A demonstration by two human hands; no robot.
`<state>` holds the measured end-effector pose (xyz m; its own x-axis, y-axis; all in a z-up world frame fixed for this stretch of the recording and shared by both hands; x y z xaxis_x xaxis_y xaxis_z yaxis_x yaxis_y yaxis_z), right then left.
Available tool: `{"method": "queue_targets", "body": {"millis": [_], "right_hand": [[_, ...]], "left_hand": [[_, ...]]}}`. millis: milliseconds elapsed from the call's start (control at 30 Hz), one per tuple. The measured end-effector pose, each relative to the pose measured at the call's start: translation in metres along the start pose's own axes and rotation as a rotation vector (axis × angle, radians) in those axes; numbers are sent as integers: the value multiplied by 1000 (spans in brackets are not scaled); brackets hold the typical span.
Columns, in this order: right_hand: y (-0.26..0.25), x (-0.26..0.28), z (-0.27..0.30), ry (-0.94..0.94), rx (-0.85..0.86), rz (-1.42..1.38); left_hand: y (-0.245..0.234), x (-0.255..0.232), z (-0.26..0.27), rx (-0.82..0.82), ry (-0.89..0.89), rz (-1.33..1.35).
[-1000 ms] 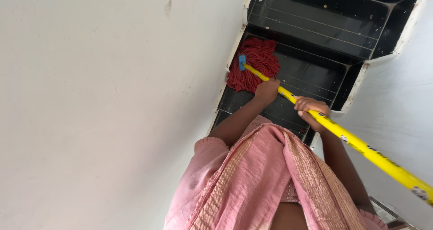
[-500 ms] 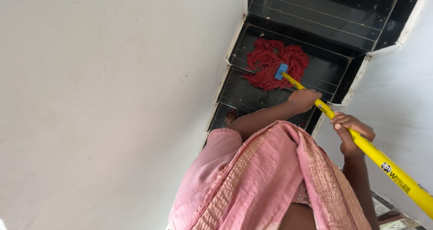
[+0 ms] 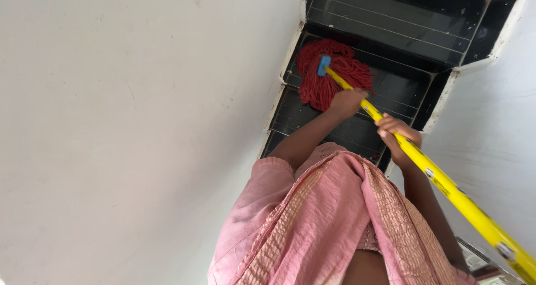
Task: The person mops the black stairs using a red-headed mop by moving the mop head back and forth across several steps.
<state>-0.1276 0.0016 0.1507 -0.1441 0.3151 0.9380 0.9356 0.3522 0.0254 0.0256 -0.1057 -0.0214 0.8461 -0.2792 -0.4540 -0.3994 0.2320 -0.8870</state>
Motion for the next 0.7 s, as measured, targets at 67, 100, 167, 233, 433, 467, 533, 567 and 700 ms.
{"method": "queue_targets", "body": {"millis": [67, 100, 167, 233, 433, 467, 533, 567, 700], "right_hand": [[17, -20, -29, -37, 51, 58], [27, -25, -39, -72, 102, 119], [43, -35, -49, -76, 139, 158], [45, -35, -61, -81, 186, 202], [60, -21, -65, -95, 393, 240], [61, -17, -61, -87, 425, 274], [60, -10, -56, -76, 457, 306], [59, -5, -53, -91, 480, 281], [40, 10, -41, -48, 487, 162]], "left_hand": [[-4, 34, -15, -24, -28, -18], [-9, 55, -20, -41, -70, -16], [-13, 77, -27, -61, -107, -17], [-18, 86, -28, -138, -110, -1], [-27, 77, 5, -149, -168, 27], [-27, 73, 14, -145, -173, 27], [-28, 65, 30, -172, -221, 32], [-27, 60, 38, -168, -223, 35], [-22, 36, 61, -176, -243, 56]]}}
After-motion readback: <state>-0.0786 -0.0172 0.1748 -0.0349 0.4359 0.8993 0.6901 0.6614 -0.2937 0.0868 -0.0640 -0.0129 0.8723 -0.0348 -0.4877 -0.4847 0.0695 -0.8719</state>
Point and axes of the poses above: each hand's wrist, its own z-axis away from the middle knuckle, its own y-axis out of the palm, x = y × z, the point moved 5 cm from there along -z, towards the middle knuckle, and after that the axes turned 7 degrees about -z, right-handed, at the moved point
